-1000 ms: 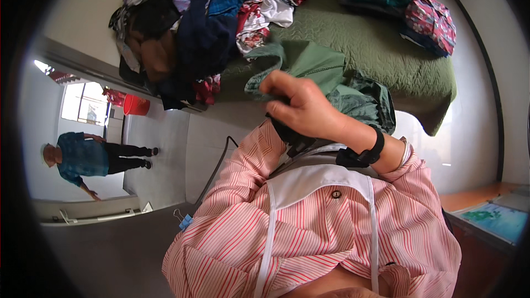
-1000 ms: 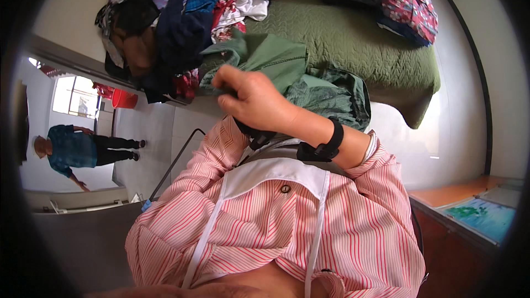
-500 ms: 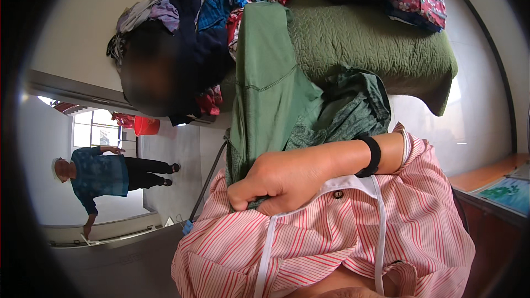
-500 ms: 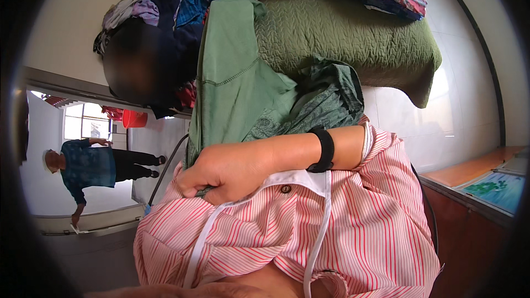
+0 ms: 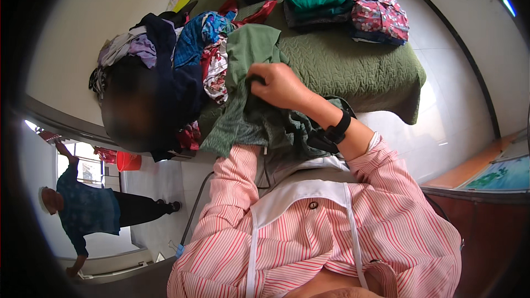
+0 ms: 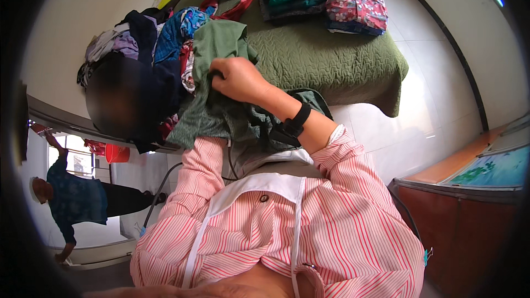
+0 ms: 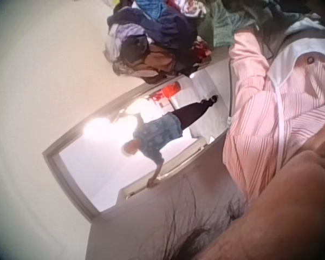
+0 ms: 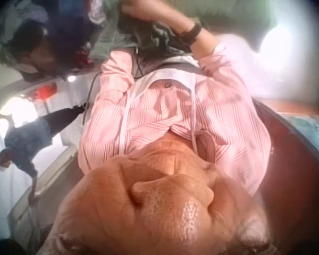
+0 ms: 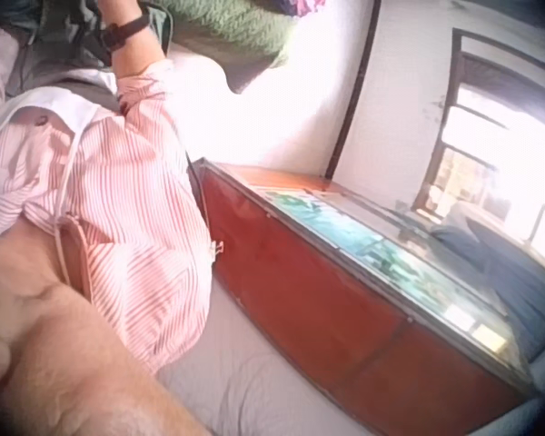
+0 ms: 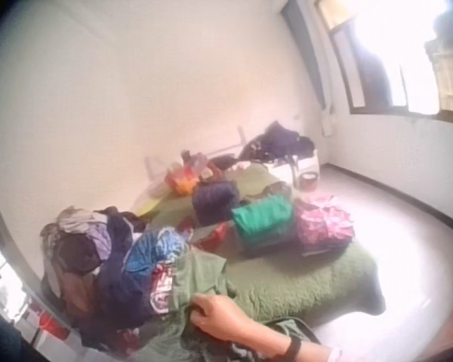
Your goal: The person folds several garments on a green sofa, including a teal shirt and a green patterned shirt. They smooth and align each item by hand, then place the folded pieces into a neat stack on the sofa.
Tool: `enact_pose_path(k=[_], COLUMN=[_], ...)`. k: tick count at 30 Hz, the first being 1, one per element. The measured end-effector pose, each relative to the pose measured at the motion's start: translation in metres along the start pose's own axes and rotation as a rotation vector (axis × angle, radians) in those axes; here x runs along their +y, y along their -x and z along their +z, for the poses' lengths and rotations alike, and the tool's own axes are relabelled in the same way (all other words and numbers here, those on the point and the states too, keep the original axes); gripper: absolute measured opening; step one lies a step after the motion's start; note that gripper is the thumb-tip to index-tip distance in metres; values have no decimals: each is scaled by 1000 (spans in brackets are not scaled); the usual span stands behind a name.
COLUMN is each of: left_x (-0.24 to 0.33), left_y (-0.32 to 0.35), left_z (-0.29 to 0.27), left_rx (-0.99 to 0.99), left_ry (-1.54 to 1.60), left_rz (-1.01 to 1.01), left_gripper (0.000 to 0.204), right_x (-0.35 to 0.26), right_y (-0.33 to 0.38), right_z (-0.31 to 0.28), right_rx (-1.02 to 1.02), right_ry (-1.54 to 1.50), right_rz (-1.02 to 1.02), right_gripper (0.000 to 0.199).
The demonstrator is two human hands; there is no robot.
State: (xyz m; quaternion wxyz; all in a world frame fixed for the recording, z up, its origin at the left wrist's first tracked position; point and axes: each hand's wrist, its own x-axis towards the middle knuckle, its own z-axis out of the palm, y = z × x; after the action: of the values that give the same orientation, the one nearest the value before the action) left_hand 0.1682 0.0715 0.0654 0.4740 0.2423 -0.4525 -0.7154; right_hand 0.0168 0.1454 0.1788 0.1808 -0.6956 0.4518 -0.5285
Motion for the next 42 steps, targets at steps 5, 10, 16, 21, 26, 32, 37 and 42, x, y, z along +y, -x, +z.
enact_pose_path(k=[5,10,16,21,26,32,37,42], left_x=[-4,-12,-17,-14,-15,-25,-22,-23], left_y=[-3,-8,2,7,16,12,11,11], left_z=[8,16,12,15,18,29,25,19], left_rx=[-32,-69,-62,-60,-49,-76,-74,-79], left_ry=[20,18,41,51,60,91,102,116], left_rz=[-25,-42,-61,-61,-58,-70,-79,-116], left_gripper=[30,30,30,30,30,30,30,31], right_x=[-31,-10,-16,-33,-47,-58,-57,-48], right_y=[26,-1,14,22,30,51,43,30], right_z=[13,-14,-3,-6,-7,-3,-11,-23], right_rx=[-137,30,-297,-470,-646,-781,-771,-359], right_ry=[-75,50,-329,-426,-397,-305,-281,-160], right_rz=[-54,145,223,230,265,80,124,104], right_gripper=[30,38,19,14,13,17,20,23])
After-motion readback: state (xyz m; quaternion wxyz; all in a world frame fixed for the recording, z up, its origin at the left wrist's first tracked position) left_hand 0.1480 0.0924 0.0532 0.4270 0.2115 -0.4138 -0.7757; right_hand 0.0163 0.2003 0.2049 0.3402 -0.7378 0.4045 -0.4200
